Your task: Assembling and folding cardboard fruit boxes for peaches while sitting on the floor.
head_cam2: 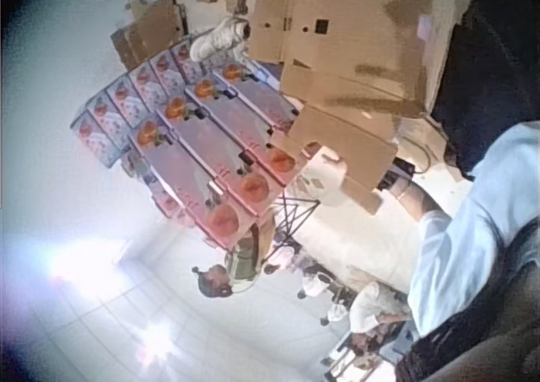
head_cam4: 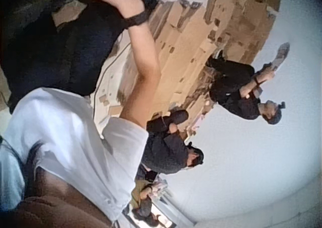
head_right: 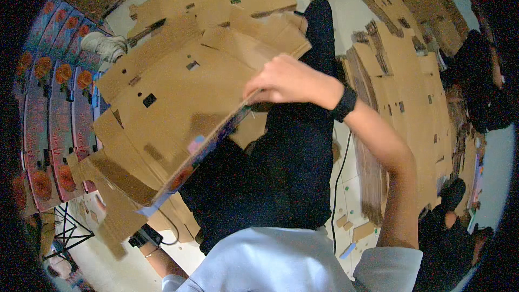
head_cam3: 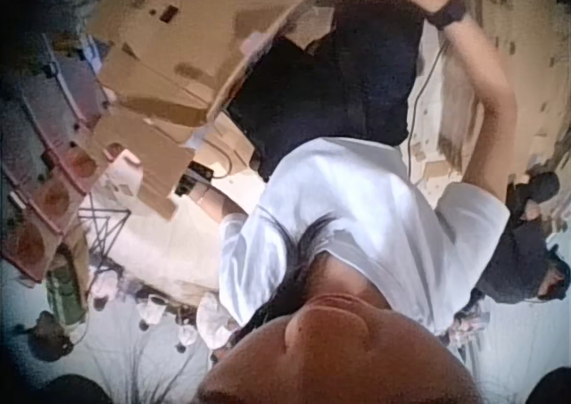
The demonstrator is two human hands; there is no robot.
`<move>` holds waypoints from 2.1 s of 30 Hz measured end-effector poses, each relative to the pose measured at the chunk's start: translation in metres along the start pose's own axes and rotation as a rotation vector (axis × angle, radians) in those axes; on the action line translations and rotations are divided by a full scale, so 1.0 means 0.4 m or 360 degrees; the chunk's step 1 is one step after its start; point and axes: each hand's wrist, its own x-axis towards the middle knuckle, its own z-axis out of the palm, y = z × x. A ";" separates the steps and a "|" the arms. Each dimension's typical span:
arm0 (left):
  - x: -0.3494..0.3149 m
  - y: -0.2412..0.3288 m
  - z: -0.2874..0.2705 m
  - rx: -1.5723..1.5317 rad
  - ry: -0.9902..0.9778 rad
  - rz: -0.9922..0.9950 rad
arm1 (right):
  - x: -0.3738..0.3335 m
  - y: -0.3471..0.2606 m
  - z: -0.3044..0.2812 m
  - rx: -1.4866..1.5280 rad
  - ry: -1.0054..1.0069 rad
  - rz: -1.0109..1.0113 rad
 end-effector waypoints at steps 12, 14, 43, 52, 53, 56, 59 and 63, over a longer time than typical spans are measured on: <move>0.085 -0.439 0.641 -0.0162 -0.0716 -0.0490 | 0.256 0.013 -0.723 -0.0883 0.1400 0.0592; 0.077 -0.480 0.690 -0.0013 -0.0886 -0.0565 | 0.290 0.027 -0.827 -0.1207 0.1561 0.0423; 0.203 -0.644 0.620 0.0853 -0.0107 -0.0928 | 0.509 0.768 0.159 -0.0552 0.0632 0.0815; 0.200 -0.662 0.649 0.0998 -0.0318 -0.0852 | 0.522 0.739 0.204 -0.0559 0.0713 0.0544; 0.199 -0.661 0.651 0.1025 -0.0343 -0.0866 | 0.533 0.734 0.222 -0.0551 0.0669 0.0643; 0.196 -0.657 0.654 0.1092 -0.0359 -0.0908 | 0.545 0.724 0.255 -0.0509 0.0591 0.0760; 0.195 -0.656 0.654 0.1133 -0.0371 -0.0890 | 0.523 0.709 0.256 -0.0488 0.0466 0.0700; 0.195 -0.658 0.653 0.1425 -0.0505 -0.0789 | 0.471 0.689 0.225 -0.0443 0.0054 0.0655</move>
